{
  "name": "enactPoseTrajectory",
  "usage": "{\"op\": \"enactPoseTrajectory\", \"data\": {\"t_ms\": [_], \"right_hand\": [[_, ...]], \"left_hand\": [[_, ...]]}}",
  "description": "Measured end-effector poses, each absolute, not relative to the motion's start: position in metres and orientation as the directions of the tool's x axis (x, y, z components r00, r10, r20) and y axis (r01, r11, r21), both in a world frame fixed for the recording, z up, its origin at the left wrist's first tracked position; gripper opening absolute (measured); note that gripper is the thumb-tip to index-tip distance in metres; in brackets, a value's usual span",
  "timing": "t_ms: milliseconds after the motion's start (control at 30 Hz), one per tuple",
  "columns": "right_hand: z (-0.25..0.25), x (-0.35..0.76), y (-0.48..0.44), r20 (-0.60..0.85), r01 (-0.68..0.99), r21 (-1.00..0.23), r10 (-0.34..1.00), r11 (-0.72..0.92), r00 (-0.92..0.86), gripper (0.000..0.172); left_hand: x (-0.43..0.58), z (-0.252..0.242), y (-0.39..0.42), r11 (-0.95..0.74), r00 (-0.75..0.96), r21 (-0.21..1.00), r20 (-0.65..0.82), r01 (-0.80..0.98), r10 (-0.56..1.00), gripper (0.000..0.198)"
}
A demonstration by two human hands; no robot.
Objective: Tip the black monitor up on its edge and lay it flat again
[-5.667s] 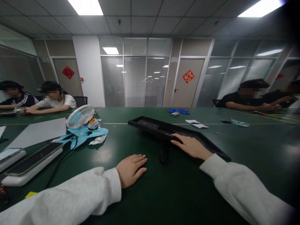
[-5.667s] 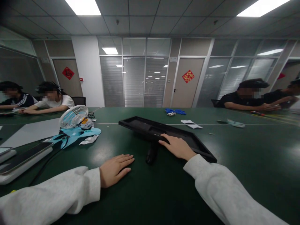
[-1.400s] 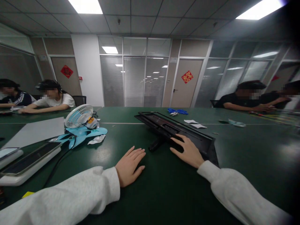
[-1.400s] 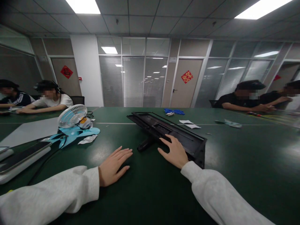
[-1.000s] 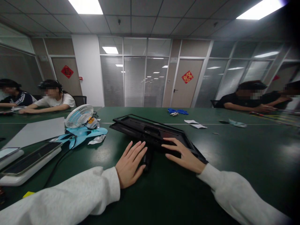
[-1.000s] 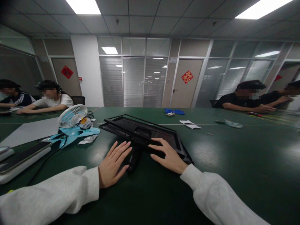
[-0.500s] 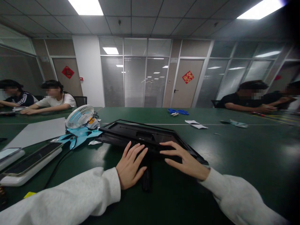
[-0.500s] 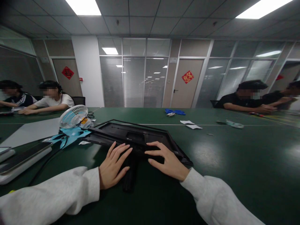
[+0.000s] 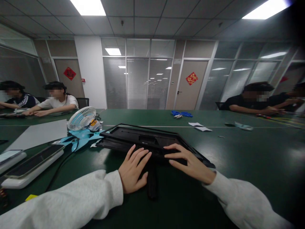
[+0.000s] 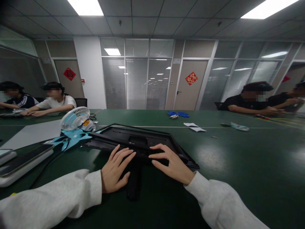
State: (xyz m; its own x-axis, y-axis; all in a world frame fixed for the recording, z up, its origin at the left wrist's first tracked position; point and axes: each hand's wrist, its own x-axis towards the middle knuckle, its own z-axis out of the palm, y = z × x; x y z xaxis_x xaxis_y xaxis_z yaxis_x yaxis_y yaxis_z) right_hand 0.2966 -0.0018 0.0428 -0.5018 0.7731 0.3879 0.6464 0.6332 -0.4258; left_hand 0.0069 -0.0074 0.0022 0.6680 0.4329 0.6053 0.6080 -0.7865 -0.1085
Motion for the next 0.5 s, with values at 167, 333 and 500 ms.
{"op": "enactPoseTrajectory", "data": {"t_ms": [167,333,500], "right_hand": [[0.047,0.299,-0.003,0.381,0.651,-0.411,0.769,0.638,-0.513,0.032],[0.055,0.301,-0.007,0.367,0.663,-0.379,0.763,0.645,-0.533,0.032],[0.05,0.3,-0.007,0.426,0.693,-0.335,0.759,0.638,-0.493,0.033]], "left_hand": [[0.005,0.004,-0.008,-0.806,0.688,-0.115,0.598,0.58,0.41,0.074],[0.004,0.004,-0.009,-0.825,0.708,-0.129,0.597,0.55,0.379,0.071],[0.005,0.002,-0.008,-0.833,0.709,-0.126,0.601,0.539,0.369,0.069]]}}
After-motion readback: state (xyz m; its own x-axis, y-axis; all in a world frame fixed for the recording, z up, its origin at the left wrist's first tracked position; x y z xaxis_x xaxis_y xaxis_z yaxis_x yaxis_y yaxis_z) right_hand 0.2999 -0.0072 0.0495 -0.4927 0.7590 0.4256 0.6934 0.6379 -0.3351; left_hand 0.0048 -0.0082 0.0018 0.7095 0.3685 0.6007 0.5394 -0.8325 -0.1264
